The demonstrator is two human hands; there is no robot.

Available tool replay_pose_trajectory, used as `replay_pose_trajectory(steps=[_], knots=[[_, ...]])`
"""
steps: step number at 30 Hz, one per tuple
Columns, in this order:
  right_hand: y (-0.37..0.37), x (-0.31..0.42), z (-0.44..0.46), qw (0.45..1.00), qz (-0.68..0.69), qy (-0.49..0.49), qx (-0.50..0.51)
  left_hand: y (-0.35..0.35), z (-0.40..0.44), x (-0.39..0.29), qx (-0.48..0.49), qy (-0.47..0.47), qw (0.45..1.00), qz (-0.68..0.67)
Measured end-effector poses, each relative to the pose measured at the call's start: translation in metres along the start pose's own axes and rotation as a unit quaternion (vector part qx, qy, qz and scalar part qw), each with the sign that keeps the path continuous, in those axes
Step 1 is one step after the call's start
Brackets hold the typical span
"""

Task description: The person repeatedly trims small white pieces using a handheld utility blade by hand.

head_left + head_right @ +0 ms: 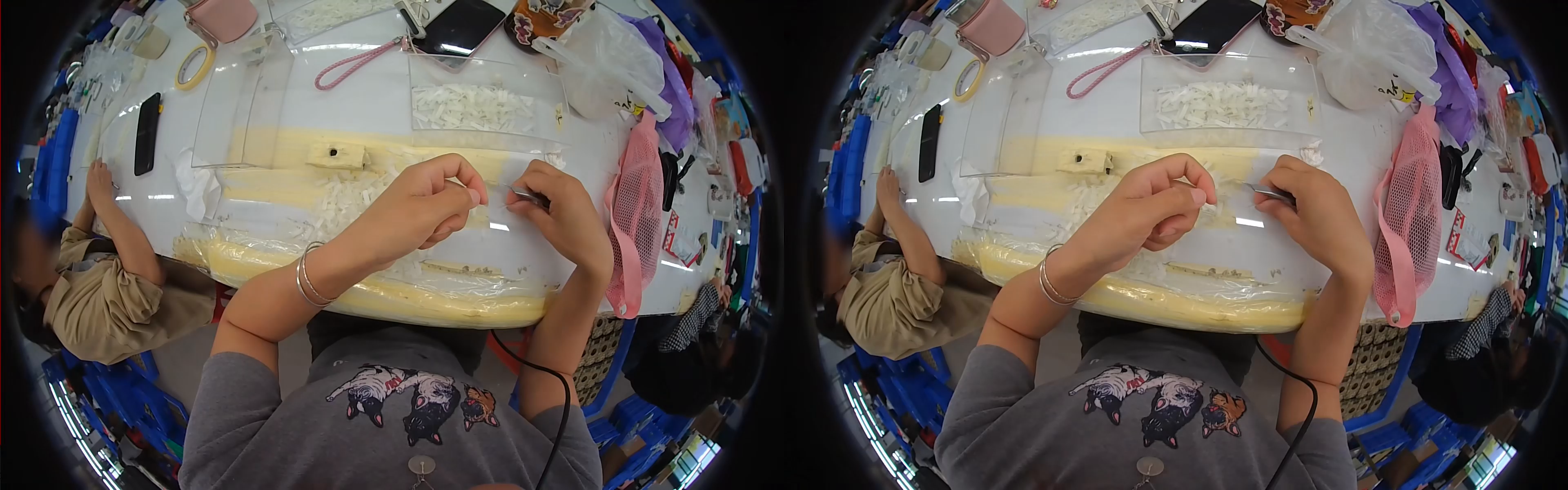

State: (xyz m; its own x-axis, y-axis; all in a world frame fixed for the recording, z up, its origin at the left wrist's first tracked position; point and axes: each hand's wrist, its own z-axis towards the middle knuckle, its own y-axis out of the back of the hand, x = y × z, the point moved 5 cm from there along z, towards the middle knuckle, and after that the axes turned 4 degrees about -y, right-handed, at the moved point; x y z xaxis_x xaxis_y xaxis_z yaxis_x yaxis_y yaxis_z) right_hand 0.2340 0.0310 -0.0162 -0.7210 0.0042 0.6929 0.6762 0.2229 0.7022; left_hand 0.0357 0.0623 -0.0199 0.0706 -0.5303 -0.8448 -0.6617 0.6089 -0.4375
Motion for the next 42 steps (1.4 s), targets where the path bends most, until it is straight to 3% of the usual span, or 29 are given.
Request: replay_pose_trajectory(steps=[6, 10, 13, 16, 21, 27, 33, 40, 42], knots=[[0.008, 0.049, -0.002, 0.978, 0.064, 0.100, -0.174, -0.003, 0.002, 0.005, 0.002, 0.008, 0.999, 0.050], [-0.003, 0.059, -0.003, 0.950, 0.090, 0.176, -0.241, -0.002, -0.001, 0.002, -0.011, -0.091, 0.993, 0.071], [-0.004, 0.064, -0.006, 0.950, 0.098, 0.186, -0.232, 0.001, -0.003, 0.000, -0.020, -0.132, 0.988, 0.084], [0.000, 0.057, -0.007, 0.959, 0.176, 0.102, -0.196, 0.001, -0.006, -0.007, -0.030, -0.161, 0.979, 0.119], [-0.007, 0.044, -0.002, 0.945, 0.274, 0.075, -0.161, -0.005, -0.011, -0.014, -0.037, -0.192, 0.957, 0.213], [-0.001, 0.047, -0.004, 0.945, 0.237, 0.138, -0.177, -0.001, -0.007, -0.013, 0.086, -0.062, 0.994, -0.020], [-0.015, 0.044, -0.003, 0.904, 0.379, 0.099, -0.168, -0.002, -0.010, -0.012, -0.044, -0.210, 0.968, 0.134], [-0.013, 0.054, -0.007, 0.934, 0.249, 0.142, -0.212, 0.001, -0.009, -0.017, -0.042, -0.175, 0.981, 0.073], [-0.011, 0.051, -0.007, 0.925, 0.302, 0.136, -0.185, 0.001, -0.009, -0.016, -0.036, -0.166, 0.983, 0.071]])
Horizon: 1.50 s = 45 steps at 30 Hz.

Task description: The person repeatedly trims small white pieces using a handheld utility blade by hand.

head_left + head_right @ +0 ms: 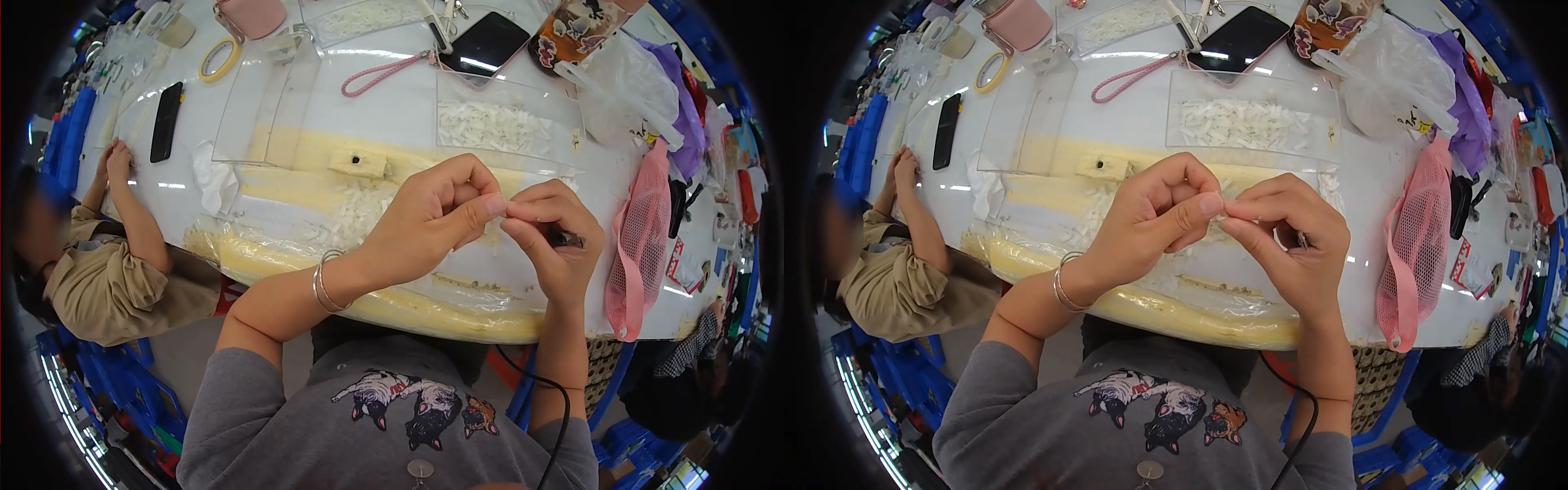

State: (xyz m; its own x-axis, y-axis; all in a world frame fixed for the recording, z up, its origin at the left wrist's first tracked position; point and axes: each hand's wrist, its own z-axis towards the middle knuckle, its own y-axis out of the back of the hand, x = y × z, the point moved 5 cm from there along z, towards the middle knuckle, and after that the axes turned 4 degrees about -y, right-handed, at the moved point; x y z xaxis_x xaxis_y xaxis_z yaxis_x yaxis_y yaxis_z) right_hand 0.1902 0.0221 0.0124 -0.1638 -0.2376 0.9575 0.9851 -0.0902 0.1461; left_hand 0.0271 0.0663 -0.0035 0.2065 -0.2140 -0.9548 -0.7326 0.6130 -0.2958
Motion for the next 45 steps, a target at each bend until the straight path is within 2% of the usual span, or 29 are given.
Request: replay_pose_trajectory(steps=[4, 7, 10, 16, 19, 21, 25, 37, 43, 45], knots=[[-0.001, -0.004, 0.001, 0.997, 0.048, -0.065, -0.010, -0.007, 0.002, 0.003, 0.064, 0.030, 0.995, -0.075], [-0.003, 0.001, 0.002, 1.000, -0.019, 0.010, 0.010, -0.007, 0.002, 0.005, 0.072, 0.077, 0.988, -0.109], [-0.002, 0.001, 0.003, 0.997, -0.058, 0.042, 0.008, -0.007, 0.002, 0.011, 0.072, 0.106, 0.983, -0.134], [-0.001, -0.008, 0.004, 0.997, -0.072, 0.011, 0.019, -0.008, 0.000, 0.021, 0.069, 0.144, 0.965, -0.206], [-0.002, -0.004, 0.005, 0.998, -0.054, -0.006, 0.043, -0.007, 0.000, 0.018, 0.064, 0.138, 0.962, -0.227], [-0.007, 0.005, 0.007, 0.997, -0.034, 0.021, 0.060, -0.004, 0.001, 0.013, 0.069, 0.116, 0.966, -0.223], [-0.009, 0.003, 0.004, 0.988, -0.102, 0.070, 0.090, -0.004, 0.001, 0.009, 0.083, 0.099, 0.966, -0.224], [-0.011, 0.002, 0.003, 0.986, -0.107, 0.098, 0.085, -0.005, 0.000, 0.004, 0.108, 0.105, 0.945, -0.291], [-0.008, 0.004, 0.003, 0.977, -0.167, 0.110, 0.071, -0.006, 0.000, 0.007, 0.113, 0.092, 0.944, -0.296], [-0.010, 0.005, 0.002, 0.983, -0.135, 0.098, 0.072, -0.005, 0.000, 0.005, 0.113, 0.091, 0.945, -0.294]])
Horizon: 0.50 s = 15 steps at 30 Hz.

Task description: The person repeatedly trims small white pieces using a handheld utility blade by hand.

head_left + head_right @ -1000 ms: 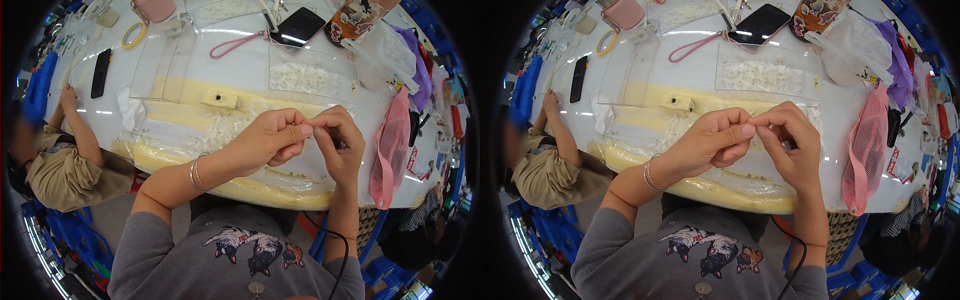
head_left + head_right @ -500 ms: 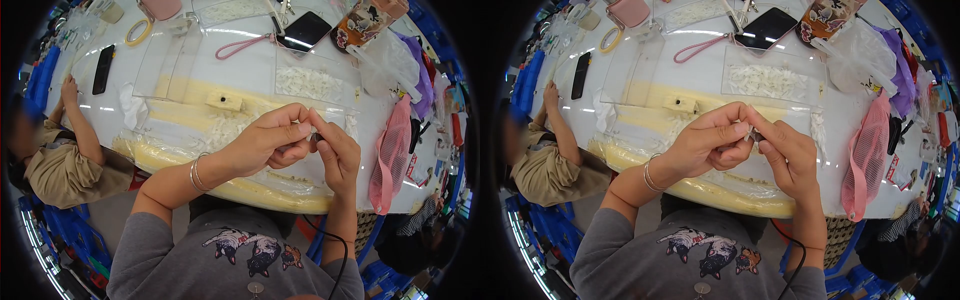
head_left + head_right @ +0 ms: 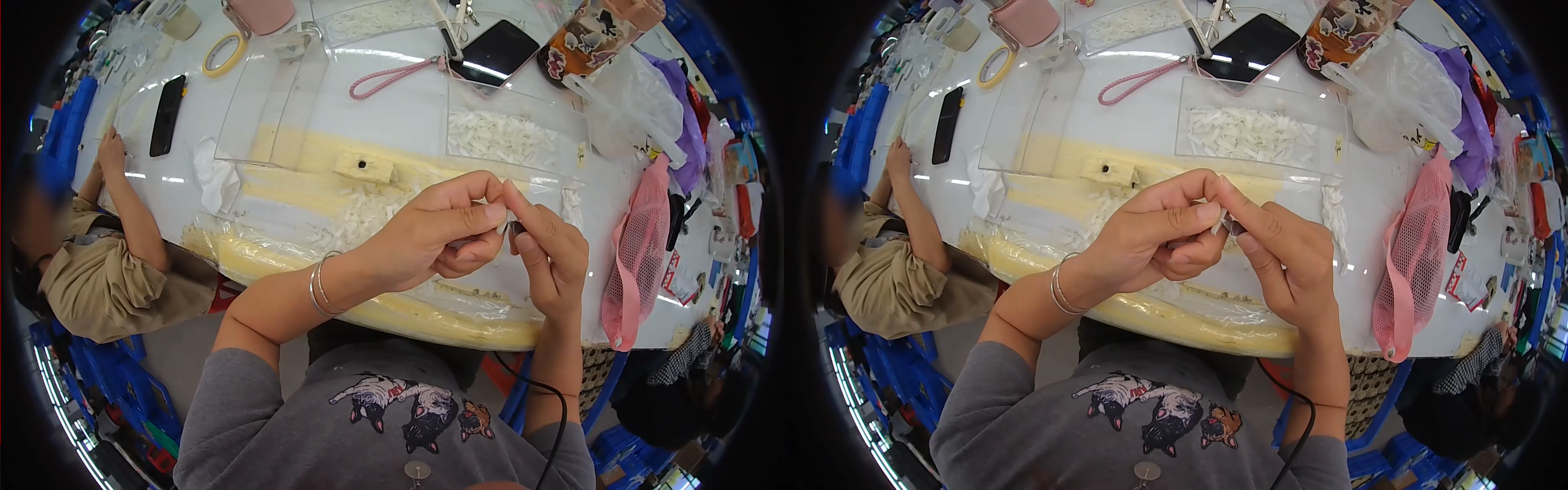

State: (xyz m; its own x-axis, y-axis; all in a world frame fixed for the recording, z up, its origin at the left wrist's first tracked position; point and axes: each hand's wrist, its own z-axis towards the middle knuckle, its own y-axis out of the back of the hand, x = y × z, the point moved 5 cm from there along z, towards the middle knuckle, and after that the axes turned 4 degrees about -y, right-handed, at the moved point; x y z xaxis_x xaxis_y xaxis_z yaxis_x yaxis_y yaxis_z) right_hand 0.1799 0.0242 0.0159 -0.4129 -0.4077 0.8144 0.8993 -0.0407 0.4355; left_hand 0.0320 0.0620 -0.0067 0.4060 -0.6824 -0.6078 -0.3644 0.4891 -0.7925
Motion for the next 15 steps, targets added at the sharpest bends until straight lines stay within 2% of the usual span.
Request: replay_pose_trajectory(steps=[4, 7, 15], knots=[[-0.0010, 0.0018, 0.0015, 1.000, -0.008, 0.011, -0.004, 0.0016, -0.0011, -0.0018, -0.024, -0.001, 0.999, 0.031], [0.0029, 0.0039, 0.0002, 0.996, -0.093, 0.002, 0.006, 0.0034, -0.0007, 0.0002, -0.029, -0.007, 0.999, 0.038], [0.0018, 0.0065, 0.0018, 0.997, -0.074, 0.011, 0.006, 0.0031, -0.0017, -0.0020, -0.032, -0.003, 0.998, 0.049]])
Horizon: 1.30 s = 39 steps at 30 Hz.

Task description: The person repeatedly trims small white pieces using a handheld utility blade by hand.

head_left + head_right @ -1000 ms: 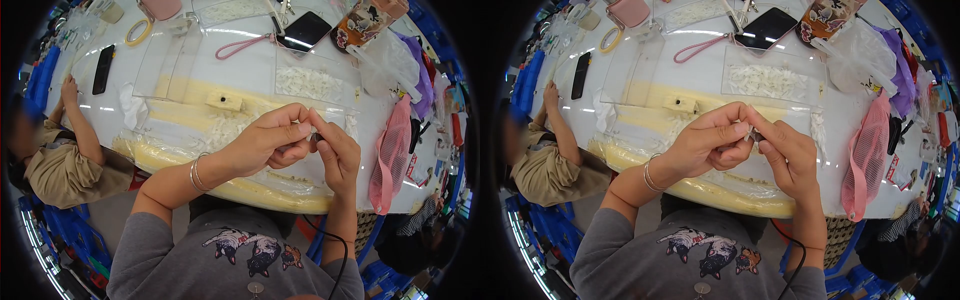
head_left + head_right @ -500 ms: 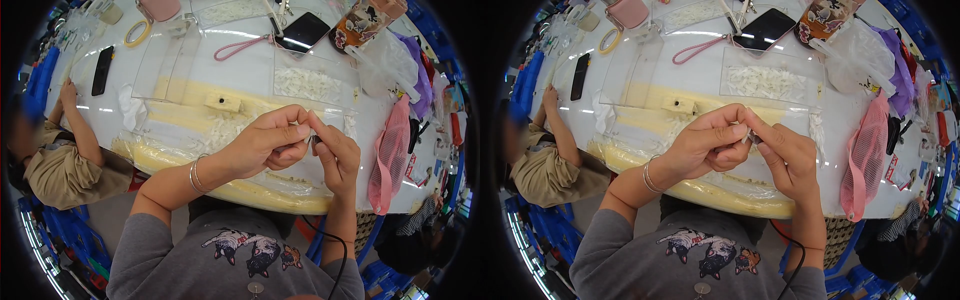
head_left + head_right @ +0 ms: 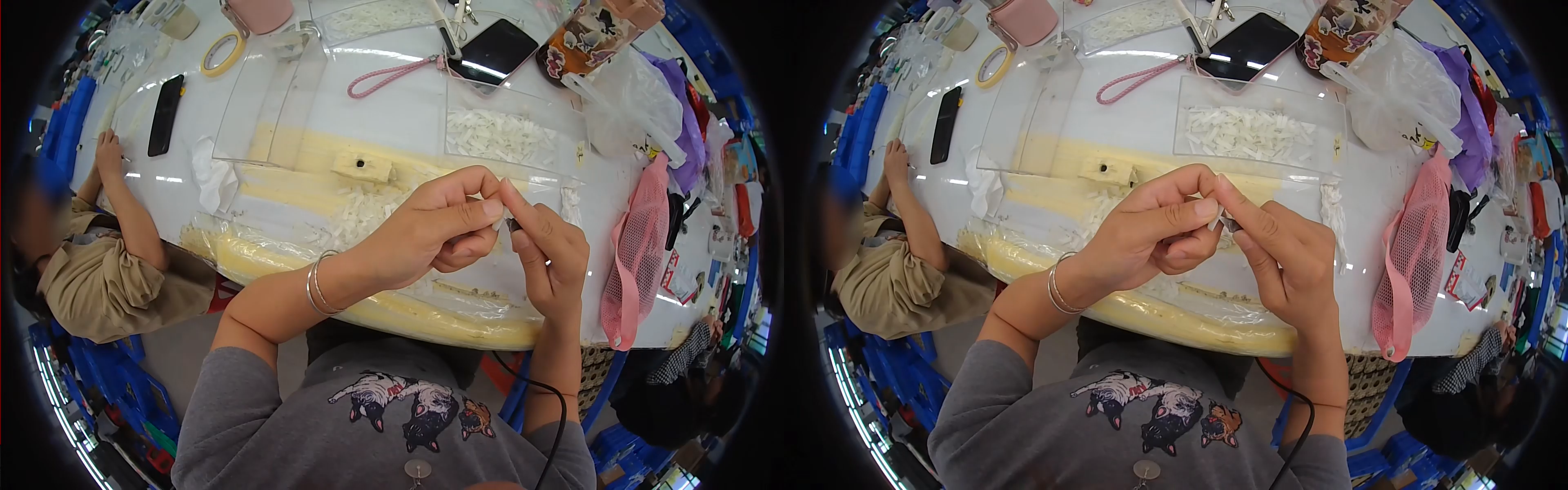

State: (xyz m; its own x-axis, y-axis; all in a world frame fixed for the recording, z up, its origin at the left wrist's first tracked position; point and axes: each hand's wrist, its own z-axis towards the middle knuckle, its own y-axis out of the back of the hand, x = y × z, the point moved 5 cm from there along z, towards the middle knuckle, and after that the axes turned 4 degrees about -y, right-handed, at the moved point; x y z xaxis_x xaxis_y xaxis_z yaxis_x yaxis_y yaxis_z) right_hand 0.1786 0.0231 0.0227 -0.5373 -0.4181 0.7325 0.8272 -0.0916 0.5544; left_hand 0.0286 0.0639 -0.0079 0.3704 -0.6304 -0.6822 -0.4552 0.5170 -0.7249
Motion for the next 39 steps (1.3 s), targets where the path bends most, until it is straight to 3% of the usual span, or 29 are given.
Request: replay_pose_trajectory(steps=[19, 22, 25, 31, 34, 39], knots=[[-0.001, -0.002, -0.004, 1.000, -0.008, -0.017, -0.002, -0.001, 0.000, 0.003, 0.008, 0.011, 0.998, -0.056], [-0.003, 0.001, -0.001, 0.999, 0.048, 0.019, -0.017, -0.002, 0.000, 0.003, 0.017, 0.016, 0.997, -0.075], [-0.004, -0.001, -0.003, 1.000, 0.009, -0.017, -0.021, 0.000, 0.001, 0.005, 0.019, 0.017, 0.996, -0.090], [-0.005, 0.000, -0.002, 0.998, 0.045, 0.019, -0.031, -0.002, 0.001, 0.005, 0.019, 0.026, 0.993, -0.111], [-0.006, -0.003, -0.003, 0.997, 0.006, -0.046, -0.064, -0.001, 0.003, 0.007, 0.019, 0.018, 0.995, -0.099], [0.002, -0.014, -0.009, 0.975, 0.171, -0.109, -0.092, -0.003, 0.004, 0.008, 0.020, 0.004, 0.997, -0.071]])
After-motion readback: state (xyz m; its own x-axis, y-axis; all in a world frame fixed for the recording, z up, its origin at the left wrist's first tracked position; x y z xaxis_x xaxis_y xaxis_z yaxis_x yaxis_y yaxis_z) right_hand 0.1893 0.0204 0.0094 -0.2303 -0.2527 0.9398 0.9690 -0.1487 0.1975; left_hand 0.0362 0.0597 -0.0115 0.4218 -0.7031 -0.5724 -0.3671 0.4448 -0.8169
